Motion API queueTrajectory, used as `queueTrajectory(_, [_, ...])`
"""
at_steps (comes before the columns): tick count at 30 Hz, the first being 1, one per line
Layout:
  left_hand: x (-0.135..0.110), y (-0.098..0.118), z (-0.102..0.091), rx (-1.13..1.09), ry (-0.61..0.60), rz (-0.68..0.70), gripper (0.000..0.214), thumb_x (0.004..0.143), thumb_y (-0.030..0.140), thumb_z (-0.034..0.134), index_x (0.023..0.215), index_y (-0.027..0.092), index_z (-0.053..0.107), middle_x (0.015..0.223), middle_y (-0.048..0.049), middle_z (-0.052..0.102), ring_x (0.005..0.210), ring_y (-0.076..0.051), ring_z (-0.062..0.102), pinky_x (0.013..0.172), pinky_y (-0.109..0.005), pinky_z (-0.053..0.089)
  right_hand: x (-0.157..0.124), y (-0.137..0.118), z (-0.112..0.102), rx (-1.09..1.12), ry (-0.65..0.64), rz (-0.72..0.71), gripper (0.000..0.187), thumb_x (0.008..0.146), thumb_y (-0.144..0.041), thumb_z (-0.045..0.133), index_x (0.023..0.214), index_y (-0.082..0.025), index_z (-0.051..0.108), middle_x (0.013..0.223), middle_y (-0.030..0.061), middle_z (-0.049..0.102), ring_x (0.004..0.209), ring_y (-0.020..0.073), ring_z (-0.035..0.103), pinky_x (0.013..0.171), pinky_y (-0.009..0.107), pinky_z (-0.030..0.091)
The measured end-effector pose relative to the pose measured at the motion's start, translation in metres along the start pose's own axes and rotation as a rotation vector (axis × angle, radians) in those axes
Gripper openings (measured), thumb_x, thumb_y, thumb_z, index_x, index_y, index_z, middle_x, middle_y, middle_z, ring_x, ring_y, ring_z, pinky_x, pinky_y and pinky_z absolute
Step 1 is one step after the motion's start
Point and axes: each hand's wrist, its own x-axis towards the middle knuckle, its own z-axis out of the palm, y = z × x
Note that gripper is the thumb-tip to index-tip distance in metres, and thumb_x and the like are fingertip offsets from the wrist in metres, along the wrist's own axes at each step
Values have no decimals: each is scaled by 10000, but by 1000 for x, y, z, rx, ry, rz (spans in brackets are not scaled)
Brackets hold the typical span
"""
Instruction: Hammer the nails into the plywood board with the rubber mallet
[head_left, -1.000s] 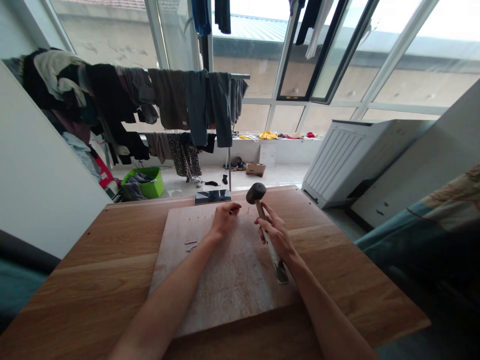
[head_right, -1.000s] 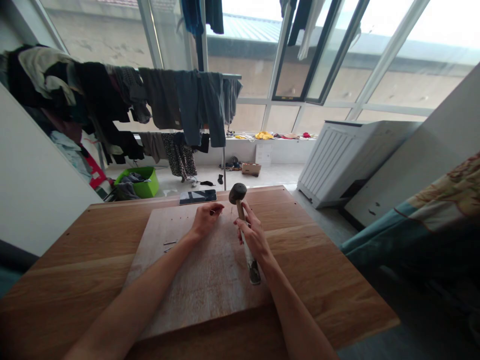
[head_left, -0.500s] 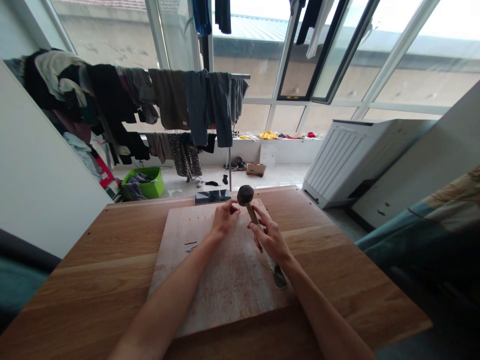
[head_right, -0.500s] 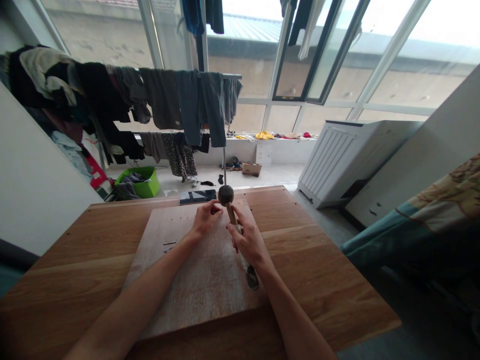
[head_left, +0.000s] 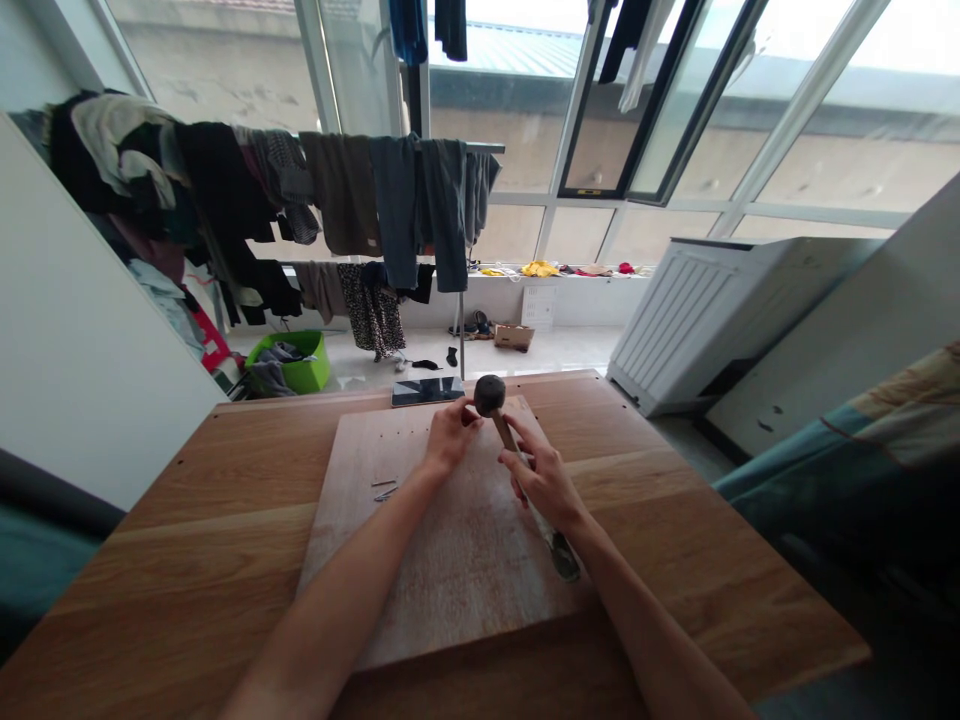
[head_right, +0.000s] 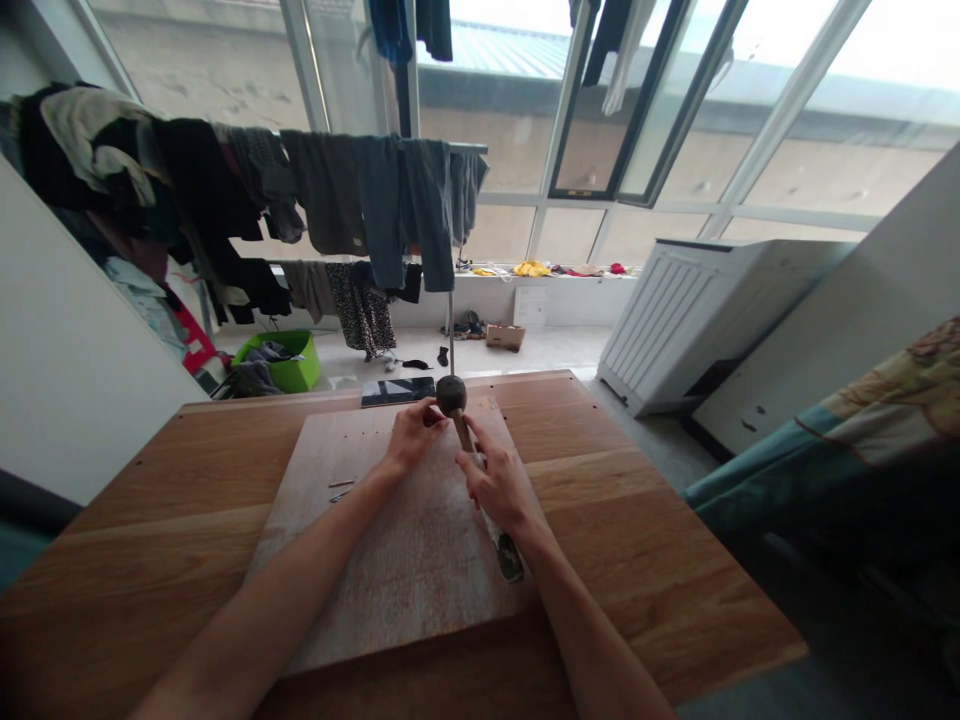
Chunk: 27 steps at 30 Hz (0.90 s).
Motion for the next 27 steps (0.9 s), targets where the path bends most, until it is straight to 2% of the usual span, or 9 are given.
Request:
queueTrajectory(5, [1,-2,4,20,0,13,233,729,78,713,933,187,680,708,16,692,655,-143,665,656,-242,533,2,4,1,33,-42,-37,588,870,-303,572,1450,-275,479,777,-13,637,374,74,514,322,189,422])
queueTrajectory(8, [4,4,-7,-10,-54,28,285,707,119,738,974,174,654,842,-11,686,628,-112,647,604,-217,525,3,5,1,105,-27,-34,613,861,-318,577,1457,-241,454,791,-9,628,370,77,499,314,199,409])
queueTrajectory(11, [6,17,-45,110,-171,131,151,747,152,668,898,164,663,892,-37,660,641,-112,629,609,-223,510,5,5,1,158,-3,-19,639,855,-342,587,1463,-225,430,824,-1,631,371,70,487,320,204,413])
queueTrajectory(13, [4,27,-81,301,-327,190,37,739,151,635,753,179,655,764,-14,636,621,-128,590,607,-232,467,5,5,0,172,6,-17,640,855,-350,588,1461,-219,428,822,-1,628,373,65,482,328,204,418])
queueTrajectory(16, [-6,37,-131,560,-609,70,70,648,160,668,688,209,636,650,12,612,564,-150,529,537,-244,378,5,5,0,176,6,-22,630,861,-343,580,1456,-203,428,808,-6,612,369,63,475,319,199,404])
queueTrajectory(18, [-16,39,-151,677,-676,13,156,575,162,713,693,218,626,658,17,608,574,-160,512,522,-247,338,4,5,1,167,1,-26,617,865,-340,577,1451,-212,433,804,-12,604,368,64,476,311,197,396])
queueTrajectory(21, [-31,35,-157,690,-721,-10,206,539,125,718,670,221,591,642,32,577,580,-159,507,508,-243,300,4,6,2,145,-2,-28,605,861,-348,581,1438,-226,449,796,-20,606,364,64,479,310,195,393])
queueTrajectory(24, [-39,28,-151,650,-723,1,212,546,59,667,642,220,568,606,46,550,557,-149,494,502,-238,296,4,5,4,151,-11,-18,622,851,-368,588,1436,-210,448,800,-14,612,368,65,478,311,195,385])
queueTrajectory(27, [-35,22,-141,557,-695,56,213,556,38,647,661,217,601,598,49,566,544,-133,493,508,-223,328,3,4,4,169,-21,-12,636,847,-373,590,1441,-203,441,824,1,626,375,65,476,317,197,378])
